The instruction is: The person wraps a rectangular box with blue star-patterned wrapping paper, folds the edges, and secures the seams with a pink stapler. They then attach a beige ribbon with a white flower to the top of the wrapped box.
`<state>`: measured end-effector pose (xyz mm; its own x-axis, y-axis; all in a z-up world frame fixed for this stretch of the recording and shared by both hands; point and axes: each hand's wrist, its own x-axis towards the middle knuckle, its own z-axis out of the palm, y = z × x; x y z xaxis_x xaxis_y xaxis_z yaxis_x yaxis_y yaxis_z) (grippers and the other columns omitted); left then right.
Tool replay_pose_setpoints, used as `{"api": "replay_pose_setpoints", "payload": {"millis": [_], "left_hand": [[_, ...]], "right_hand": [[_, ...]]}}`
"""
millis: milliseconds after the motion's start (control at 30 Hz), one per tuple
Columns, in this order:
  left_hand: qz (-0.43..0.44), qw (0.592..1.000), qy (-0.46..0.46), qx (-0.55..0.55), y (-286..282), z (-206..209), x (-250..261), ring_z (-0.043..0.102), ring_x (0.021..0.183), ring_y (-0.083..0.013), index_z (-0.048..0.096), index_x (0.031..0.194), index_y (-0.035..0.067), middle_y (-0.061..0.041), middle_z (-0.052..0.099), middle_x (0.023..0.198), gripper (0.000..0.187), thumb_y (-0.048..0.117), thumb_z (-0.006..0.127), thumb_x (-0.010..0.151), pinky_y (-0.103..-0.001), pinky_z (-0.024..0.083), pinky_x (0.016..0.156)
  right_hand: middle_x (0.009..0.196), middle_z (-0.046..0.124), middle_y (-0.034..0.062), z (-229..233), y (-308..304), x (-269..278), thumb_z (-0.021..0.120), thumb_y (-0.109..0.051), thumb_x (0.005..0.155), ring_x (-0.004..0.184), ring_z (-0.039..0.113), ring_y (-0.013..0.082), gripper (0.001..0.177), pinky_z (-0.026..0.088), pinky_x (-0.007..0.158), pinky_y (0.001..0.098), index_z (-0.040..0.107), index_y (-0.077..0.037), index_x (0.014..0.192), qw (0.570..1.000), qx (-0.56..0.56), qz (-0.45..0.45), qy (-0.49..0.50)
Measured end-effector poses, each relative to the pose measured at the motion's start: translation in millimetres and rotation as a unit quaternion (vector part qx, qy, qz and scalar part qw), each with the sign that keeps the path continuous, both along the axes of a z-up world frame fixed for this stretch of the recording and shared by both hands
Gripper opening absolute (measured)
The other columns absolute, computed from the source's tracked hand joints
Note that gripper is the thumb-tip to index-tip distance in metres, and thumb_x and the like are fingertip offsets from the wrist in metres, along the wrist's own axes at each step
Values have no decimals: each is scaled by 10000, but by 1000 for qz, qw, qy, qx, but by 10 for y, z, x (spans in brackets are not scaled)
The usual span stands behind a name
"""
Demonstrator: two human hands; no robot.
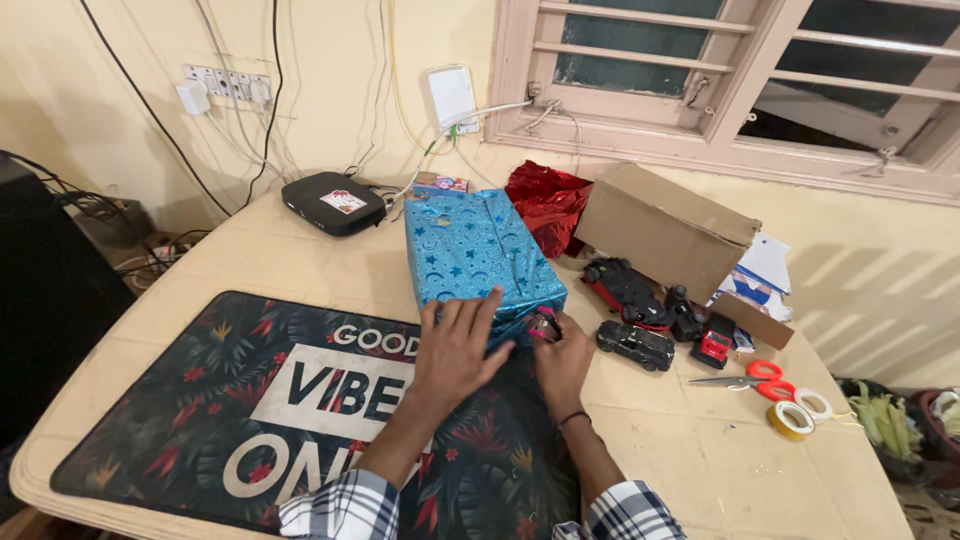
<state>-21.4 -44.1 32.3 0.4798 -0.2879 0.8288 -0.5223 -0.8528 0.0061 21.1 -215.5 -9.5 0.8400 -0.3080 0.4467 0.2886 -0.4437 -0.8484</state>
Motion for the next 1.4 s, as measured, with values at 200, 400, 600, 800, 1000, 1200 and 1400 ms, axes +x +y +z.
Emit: {"api": "replay_pose_setpoints", "payload": {"millis": [200,400,600,800,1000,1200,1400], "left_hand": [[124,980,37,150,-235,141,179,577,1032,-243,674,1088,89,-59,595,1002,477,402,747,735,-503,406,945],[55,981,-30,182,-72,93,330,588,1008,-199,693,975,128,-10,590,968,152,174,637,841,-441,425,901],[-49,992,-5,117,51,254,302,600,1003,-209,703,955,114,-23,610,965,228,295,733,820,-465,407,907],[-114,990,58,63,99,729,83,606,1025,-226,727,955,130,-27,604,951,287,347,793,779,-468,396,897],[-108,976,138,131,36,1063,-24,617,1028,-226,726,855,126,-27,599,918,312,391,829,726,-502,408,853],[-93,973,179,110,94,979,-78,634,1009,-228,730,909,139,-25,596,948,307,400,817,773,-480,437,847],[-105,984,87,113,101,837,-192,617,1060,-268,721,936,121,-57,612,997,447,480,840,697,-548,419,973]], "right_hand": [[675,679,170,23,11,-19,783,-174,800,565,664,277,198,489,569,421,723,-2,878,998,-39,-26,-49],[851,684,165,6,-23,-34,763,-114,824,735,658,341,134,488,650,448,710,-10,891,987,-93,-23,-126],[885,616,105,84,-61,-192,805,-35,694,829,648,310,220,513,698,419,750,-73,904,961,-193,-29,-194],[1105,528,116,371,-188,-451,893,-87,704,952,595,263,282,537,732,377,759,-134,947,927,-190,-47,-321],[1220,465,117,452,-269,-579,947,-206,758,1096,525,266,566,493,841,329,532,-50,1110,952,-91,-41,-289],[1142,627,84,399,-258,-447,903,-144,756,1040,611,148,650,521,917,303,566,-6,1294,972,89,114,-185],[1015,730,64,307,-249,-402,883,-117,758,871,683,103,482,569,746,256,653,3,1164,976,121,137,-121]]}}
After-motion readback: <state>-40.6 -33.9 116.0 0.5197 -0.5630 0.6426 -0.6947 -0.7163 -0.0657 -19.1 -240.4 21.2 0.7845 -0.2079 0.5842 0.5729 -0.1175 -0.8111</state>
